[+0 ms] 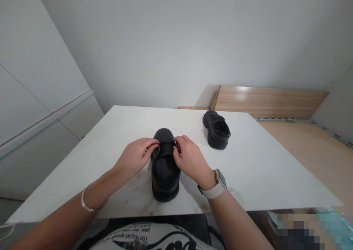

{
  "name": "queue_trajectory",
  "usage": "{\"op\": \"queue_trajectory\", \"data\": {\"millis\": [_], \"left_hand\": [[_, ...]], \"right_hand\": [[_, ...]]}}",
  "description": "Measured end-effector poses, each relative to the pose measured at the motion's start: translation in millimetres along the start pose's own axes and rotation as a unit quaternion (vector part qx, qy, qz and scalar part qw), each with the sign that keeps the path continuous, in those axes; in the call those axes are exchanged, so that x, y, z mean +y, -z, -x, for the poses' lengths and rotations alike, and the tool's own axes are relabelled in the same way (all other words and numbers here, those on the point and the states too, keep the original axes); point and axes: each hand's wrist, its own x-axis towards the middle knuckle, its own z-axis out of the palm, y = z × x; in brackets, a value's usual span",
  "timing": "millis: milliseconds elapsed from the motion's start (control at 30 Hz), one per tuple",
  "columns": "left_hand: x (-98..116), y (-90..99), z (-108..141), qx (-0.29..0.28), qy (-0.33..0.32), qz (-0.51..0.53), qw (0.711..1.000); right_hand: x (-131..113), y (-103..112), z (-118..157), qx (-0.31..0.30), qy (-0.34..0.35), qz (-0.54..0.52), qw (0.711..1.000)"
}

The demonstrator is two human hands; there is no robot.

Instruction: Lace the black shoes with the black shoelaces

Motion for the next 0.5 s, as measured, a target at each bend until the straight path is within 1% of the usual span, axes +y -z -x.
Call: {"op": "queue_trajectory", "data": {"millis": [67,200,300,433,500], "left_hand": [[8,1.7,3,-0.015,0.01,-0.007,1.0],[20,7.9,5,-0.063,0.026,-0.033,0.997],[23,15.1,2,-0.1,0.019,-0.033,0.994],[24,26.2,-5,-0.153,0.007,-0.005,0.988],[25,29.0,-9,-0.168,0.006,-0.003,0.986]], "right_hand": [[-4,0,0,-0.005,0.002,0.022,1.0],[-12,2,-2,-0.035,0.004,0.074,0.997],[-12,3,-3,-0.054,0.003,0.097,0.994],[-10,6,-1,-0.066,-0.005,0.111,0.992],[-9,7,0,-0.069,-0.009,0.117,0.991]]}}
